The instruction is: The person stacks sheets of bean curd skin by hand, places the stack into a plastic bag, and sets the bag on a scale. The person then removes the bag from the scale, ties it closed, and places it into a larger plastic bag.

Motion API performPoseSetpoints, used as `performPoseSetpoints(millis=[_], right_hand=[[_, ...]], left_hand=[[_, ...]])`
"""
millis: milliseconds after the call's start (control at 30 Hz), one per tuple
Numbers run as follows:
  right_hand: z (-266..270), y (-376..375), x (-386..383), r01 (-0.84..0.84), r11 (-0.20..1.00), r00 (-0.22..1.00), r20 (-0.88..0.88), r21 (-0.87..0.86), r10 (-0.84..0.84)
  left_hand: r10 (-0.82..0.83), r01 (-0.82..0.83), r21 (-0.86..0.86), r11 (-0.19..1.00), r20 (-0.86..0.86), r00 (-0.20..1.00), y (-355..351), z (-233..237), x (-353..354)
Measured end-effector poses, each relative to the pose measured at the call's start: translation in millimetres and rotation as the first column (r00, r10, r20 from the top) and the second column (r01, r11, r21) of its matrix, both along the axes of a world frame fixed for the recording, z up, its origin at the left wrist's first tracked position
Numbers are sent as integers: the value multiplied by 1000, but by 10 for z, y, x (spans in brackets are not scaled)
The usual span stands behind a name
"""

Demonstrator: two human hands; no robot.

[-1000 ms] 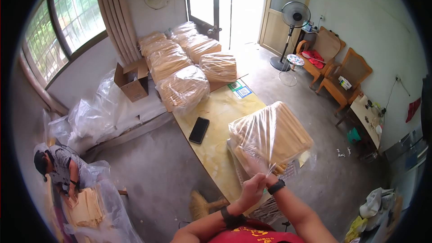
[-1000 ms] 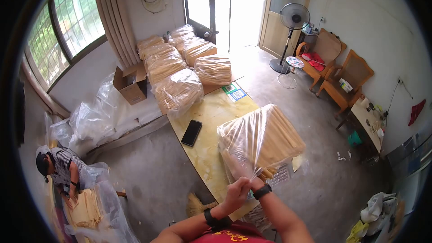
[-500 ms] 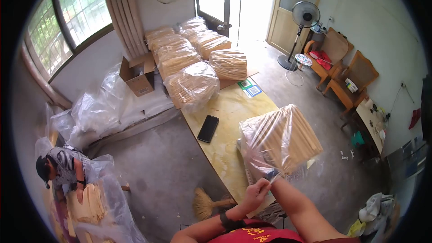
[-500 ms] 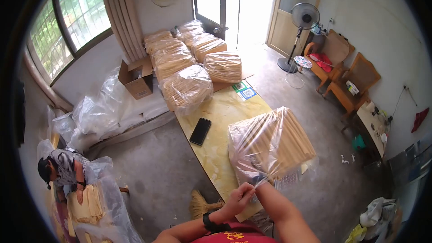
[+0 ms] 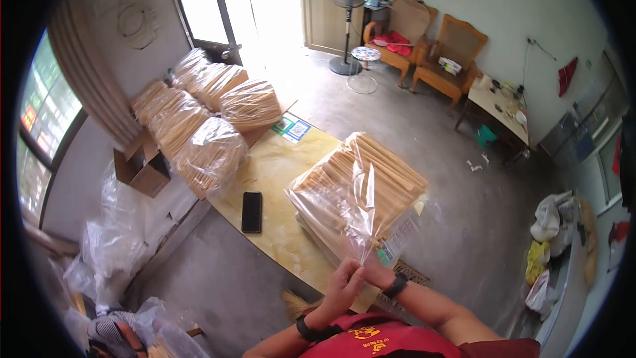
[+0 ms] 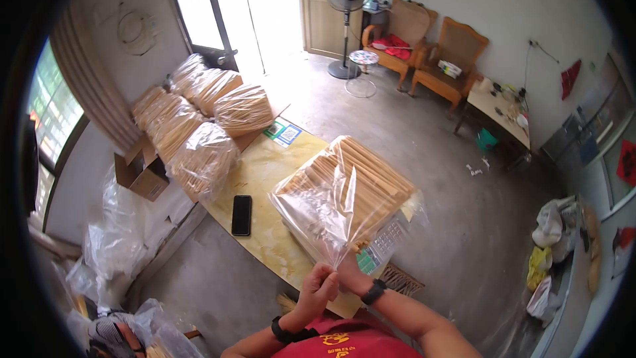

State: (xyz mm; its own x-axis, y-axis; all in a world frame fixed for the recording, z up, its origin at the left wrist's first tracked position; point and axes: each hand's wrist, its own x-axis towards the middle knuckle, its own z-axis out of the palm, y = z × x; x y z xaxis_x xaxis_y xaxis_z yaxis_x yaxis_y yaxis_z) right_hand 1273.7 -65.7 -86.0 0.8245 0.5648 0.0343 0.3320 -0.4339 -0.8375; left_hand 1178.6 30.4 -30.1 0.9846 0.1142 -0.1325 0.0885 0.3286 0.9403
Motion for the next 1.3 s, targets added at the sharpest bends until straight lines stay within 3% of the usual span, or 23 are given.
performPoseSetpoints(millis=[33,167,233,267,300,367,500,533,600,633,700,733,767,800,833,900,933,1000,1033,1100,1167,1233,1300], right_hand=[[35,69,-7,89,974,996,-32,211,-84],[164,195,-10,30,943,991,-132,330,15],[-63,232,42,-153,983,979,-149,-100,137],[-110,144,14,-215,962,972,62,-169,229],[-9,49,-30,-211,962,972,68,-174,226],[300,-161,-132,-74,997,997,-32,22,75],[406,-569,182,307,952,944,132,-7,-303],[346,-692,340,390,921,901,217,-19,-377],[374,-881,631,563,826,593,707,-21,-387],[370,-939,746,553,833,599,706,-23,-378],[293,-1055,924,775,632,403,789,-25,-463],[81,-1189,1033,765,643,418,786,-34,-455],[-219,-1347,1173,762,646,580,482,-36,-657],[-421,-1474,1264,760,648,649,101,-40,-754],[-494,-1568,1308,749,661,662,96,-42,-743],[-614,-1684,1414,601,797,788,-212,60,-578],[-452,-1623,1396,586,808,797,-223,62,-561],[-35,-1589,1294,428,893,836,-437,139,-332],[114,-1590,1263,422,895,834,-449,147,-320],[382,-1615,1246,252,924,905,-408,287,-120],[467,-1659,1273,164,930,931,-365,330,-35],[432,-1707,1322,-40,987,927,-363,155,94],[591,-1727,1316,-88,994,934,-341,69,107]], left_hand=[[-21,20,-58,998,-10,1000,8,43,18],[53,-62,-137,989,-65,996,198,58,70],[103,-133,-297,946,-115,988,301,-58,32],[85,-120,-278,953,-135,987,341,-127,-8],[82,-115,-283,952,-128,988,373,-154,-53],[-6,-31,-174,984,-207,978,424,-210,-135],[-92,10,-276,961,-284,954,460,-358,-267],[-88,5,-280,960,-285,954,459,-395,-294],[-69,-78,-344,936,-396,916,447,-472,-317],[-58,-91,-346,934,-398,916,427,-495,-323],[21,-220,-307,926,-540,841,365,-544,-361],[33,-237,-306,922,-549,835,354,-618,-376],[-106,-99,-365,926,-500,860,349,-721,-377],[-241,42,-415,909,-439,865,330,-773,-393],[-225,25,-413,910,-444,867,304,-736,-388],[-337,258,-247,934,-368,867,267,-575,-300],[-317,239,-241,941,-376,870,229,-444,-267],[-186,184,-30,982,-63,981,129,-187,-209],[-177,176,-19,984,-75,981,83,-141,-187],[-166,159,199,967,17,986,-2,-67,-134],[-130,138,207,969,-51,990,-57,-12,-84],[-52,89,207,974,-177,983,-85,45,-45],[76,-35,276,960,-139,987,21,235,-34]])
